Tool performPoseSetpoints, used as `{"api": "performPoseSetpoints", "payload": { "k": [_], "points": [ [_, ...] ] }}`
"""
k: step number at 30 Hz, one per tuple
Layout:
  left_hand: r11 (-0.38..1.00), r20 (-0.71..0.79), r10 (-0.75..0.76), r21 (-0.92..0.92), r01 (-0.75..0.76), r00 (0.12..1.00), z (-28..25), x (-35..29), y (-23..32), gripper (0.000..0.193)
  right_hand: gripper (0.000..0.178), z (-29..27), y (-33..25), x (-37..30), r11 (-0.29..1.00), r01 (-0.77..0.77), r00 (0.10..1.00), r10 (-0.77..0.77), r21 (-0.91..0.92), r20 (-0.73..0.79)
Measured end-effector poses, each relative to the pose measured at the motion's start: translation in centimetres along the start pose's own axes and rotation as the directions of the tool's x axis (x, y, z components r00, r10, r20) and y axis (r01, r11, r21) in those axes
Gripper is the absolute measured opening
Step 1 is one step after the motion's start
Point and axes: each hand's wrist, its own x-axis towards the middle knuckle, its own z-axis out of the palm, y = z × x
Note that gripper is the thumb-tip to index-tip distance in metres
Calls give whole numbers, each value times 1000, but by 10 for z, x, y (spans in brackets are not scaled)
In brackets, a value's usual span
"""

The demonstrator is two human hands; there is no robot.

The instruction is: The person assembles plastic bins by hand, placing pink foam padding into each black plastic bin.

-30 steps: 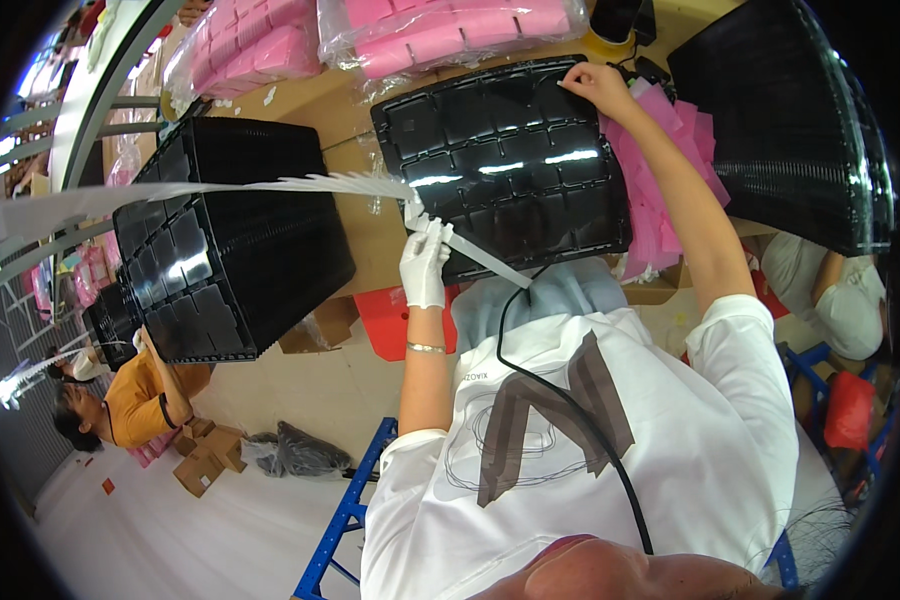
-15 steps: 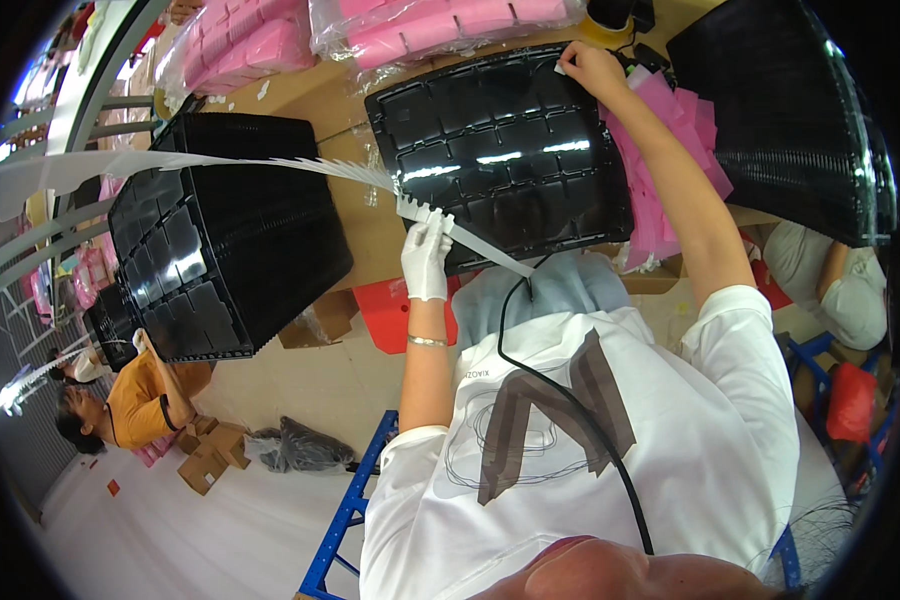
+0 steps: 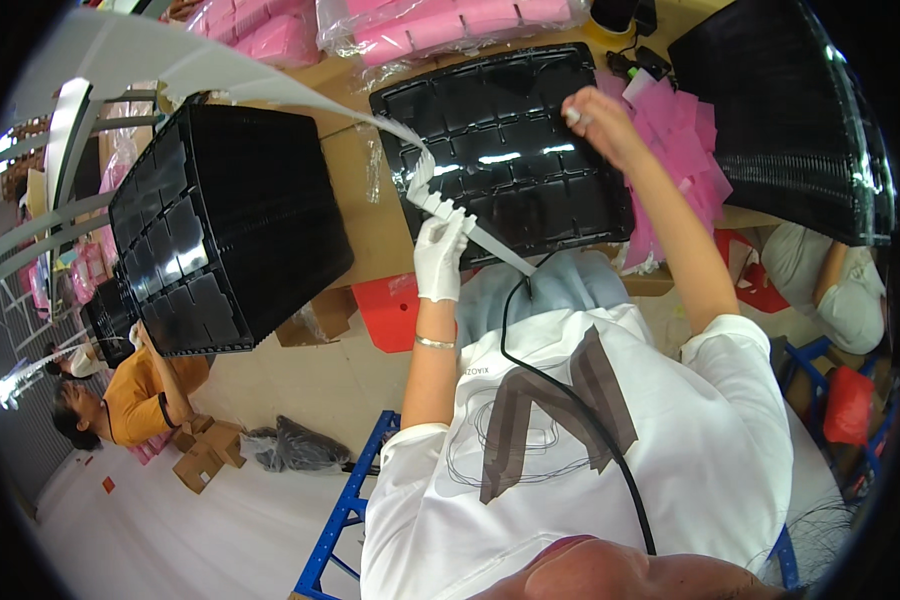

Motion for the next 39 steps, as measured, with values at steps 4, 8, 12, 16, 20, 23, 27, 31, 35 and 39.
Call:
{"api": "performPoseSetpoints", "payload": {
  "k": [4, 8, 12, 16, 20, 23, 27, 31, 35, 39],
  "points": [
    [995, 111, -46, -88, 56, 993, 16, -3, -9, 11, 12, 76, 34, -63, 951, -237, 971, 224, 197, 89],
    [991, 165, -94, -81, 109, 982, 28, -6, -11, 10, 14, 131, 48, -95, 936, -209, 976, 218, -285, 3],
    [991, 191, -115, -46, 126, 975, 29, -7, -16, 8, 10, 142, 55, -115, 911, -170, 981, 119, -377, -156],
    [986, 203, -133, -70, 150, 970, 31, -10, -29, 7, 9, 131, 33, -140, 764, 209, 958, -284, -610, -28],
    [988, 183, -140, -33, 148, 973, 29, -13, -32, 6, 10, 62, 18, -162, 677, 29, 960, -225, -735, -170],
    [990, 153, -143, 40, 139, 978, 23, -13, -38, 7, 11, 15, 26, -162, 370, -37, 954, -264, -928, -143],
    [986, 171, -120, 137, 97, 978, 18, -12, -41, 10, 14, 8, 36, -150, 266, -26, 930, -348, -964, -122],
    [985, 164, -147, 112, 129, 975, 17, -11, -41, 12, 14, 12, 30, -151, 277, -143, 942, -256, -950, -217],
    [987, 170, -150, 82, 137, 974, 16, -9, -43, 20, 13, 9, 37, -149, 271, -143, 920, -318, -952, -228],
    [988, 180, -152, 59, 144, 972, 14, -8, -44, 24, 13, 14, 38, -150, 277, -165, 908, -331, -947, -255]
  ]
}}
